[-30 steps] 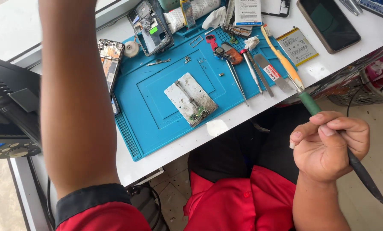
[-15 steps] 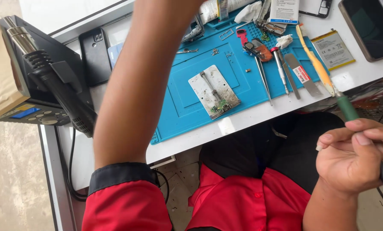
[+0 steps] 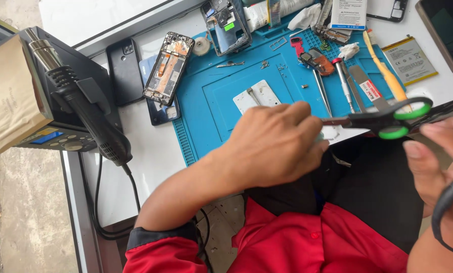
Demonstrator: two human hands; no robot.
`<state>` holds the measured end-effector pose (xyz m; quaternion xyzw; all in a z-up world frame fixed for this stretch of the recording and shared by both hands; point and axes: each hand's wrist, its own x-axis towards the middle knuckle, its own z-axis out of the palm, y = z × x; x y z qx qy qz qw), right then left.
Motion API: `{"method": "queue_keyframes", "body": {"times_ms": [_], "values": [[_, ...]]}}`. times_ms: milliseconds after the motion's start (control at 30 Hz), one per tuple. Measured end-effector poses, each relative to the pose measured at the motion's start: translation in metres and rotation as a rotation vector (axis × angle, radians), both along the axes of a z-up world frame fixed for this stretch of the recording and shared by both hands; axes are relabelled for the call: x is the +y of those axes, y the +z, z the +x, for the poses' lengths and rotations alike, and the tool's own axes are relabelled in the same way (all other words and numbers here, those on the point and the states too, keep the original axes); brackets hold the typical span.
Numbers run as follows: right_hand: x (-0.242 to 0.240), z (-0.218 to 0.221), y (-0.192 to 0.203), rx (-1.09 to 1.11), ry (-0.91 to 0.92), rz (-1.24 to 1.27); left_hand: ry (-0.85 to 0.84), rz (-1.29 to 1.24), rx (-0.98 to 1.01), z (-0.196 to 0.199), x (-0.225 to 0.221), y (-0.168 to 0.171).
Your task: Soldering a small component onto a mobile phone circuit board at a repair station.
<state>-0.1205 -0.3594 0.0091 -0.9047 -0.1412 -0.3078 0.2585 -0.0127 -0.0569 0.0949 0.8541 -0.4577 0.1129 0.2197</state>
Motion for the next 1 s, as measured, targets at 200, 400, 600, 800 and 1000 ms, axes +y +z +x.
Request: {"method": "queue_keyframes", "body": {"times_ms": [200, 400, 600, 800, 1000], "values": [[0.006, 0.023, 0.016, -0.013, 0.123, -0.192, 0.034, -0.027, -0.067, -0.020, -0.001, -0.009], [0.013, 0.029, 0.021, 0.046, 0.162, -0.194, 0.065, 0.000, -0.033, -0.031, -0.002, -0.007], [0.017, 0.029, 0.022, 0.106, 0.136, -0.215, 0.010, 0.074, 0.146, -0.025, 0.003, -0.008], [0.017, 0.031, 0.022, 0.151, 0.114, -0.254, -0.027, 0.089, 0.229, -0.022, -0.002, -0.008], [-0.003, 0.020, 0.014, 0.162, 0.000, -0.275, -0.121, -0.303, 0.371, -0.009, 0.020, 0.012]]}}
